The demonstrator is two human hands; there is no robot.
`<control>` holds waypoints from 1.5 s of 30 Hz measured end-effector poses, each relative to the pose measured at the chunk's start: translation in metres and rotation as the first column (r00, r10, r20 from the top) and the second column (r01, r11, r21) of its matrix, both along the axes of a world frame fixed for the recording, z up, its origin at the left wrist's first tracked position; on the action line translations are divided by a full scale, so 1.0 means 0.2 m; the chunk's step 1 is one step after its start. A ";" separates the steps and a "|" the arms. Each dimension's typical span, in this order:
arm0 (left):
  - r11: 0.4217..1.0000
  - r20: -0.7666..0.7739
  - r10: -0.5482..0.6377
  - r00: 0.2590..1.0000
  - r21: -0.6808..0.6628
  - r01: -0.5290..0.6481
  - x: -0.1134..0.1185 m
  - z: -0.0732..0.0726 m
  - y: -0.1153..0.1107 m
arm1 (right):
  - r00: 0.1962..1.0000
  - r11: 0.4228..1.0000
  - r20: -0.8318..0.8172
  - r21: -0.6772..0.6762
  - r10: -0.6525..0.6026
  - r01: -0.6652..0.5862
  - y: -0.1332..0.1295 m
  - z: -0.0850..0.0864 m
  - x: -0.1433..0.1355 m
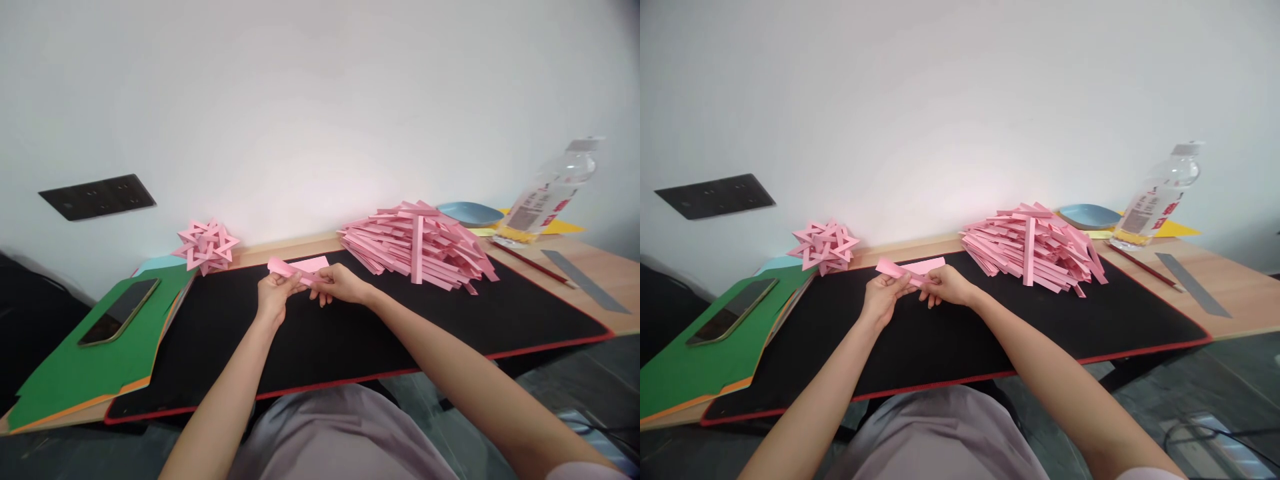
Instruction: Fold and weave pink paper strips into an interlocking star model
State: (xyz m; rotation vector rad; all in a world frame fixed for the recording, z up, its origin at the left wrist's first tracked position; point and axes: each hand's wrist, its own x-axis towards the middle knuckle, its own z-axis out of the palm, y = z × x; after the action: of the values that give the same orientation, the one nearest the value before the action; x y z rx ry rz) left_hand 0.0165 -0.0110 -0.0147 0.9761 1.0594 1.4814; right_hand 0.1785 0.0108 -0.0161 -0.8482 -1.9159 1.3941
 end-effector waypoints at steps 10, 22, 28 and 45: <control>1.000 0.018 0.018 1.000 -0.004 -0.018 0.01 0.00 0.00 | 1.000 1.000 0.009 0.023 -0.008 0.008 0.01 -0.01 0.00; 0.998 -0.037 0.060 0.998 0.005 -0.060 0.02 0.00 0.00 | 0.997 0.997 0.027 0.035 -0.068 0.068 0.01 -0.03 0.00; 0.998 -0.068 0.061 0.996 -0.005 -0.061 0.04 -0.01 0.00 | 0.995 0.994 0.014 0.044 -0.100 0.100 -0.01 -0.01 -0.02; 0.996 -0.059 0.087 0.994 0.024 -0.086 0.03 0.01 -0.01 | 0.994 0.994 0.001 0.007 -0.114 0.114 -0.02 -0.02 -0.04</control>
State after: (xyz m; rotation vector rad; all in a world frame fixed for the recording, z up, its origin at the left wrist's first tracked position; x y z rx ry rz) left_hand 0.0232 -0.0122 -0.0137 1.0061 1.1438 1.5443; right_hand 0.1706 0.0071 -0.0198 -0.9394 -1.8426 1.3183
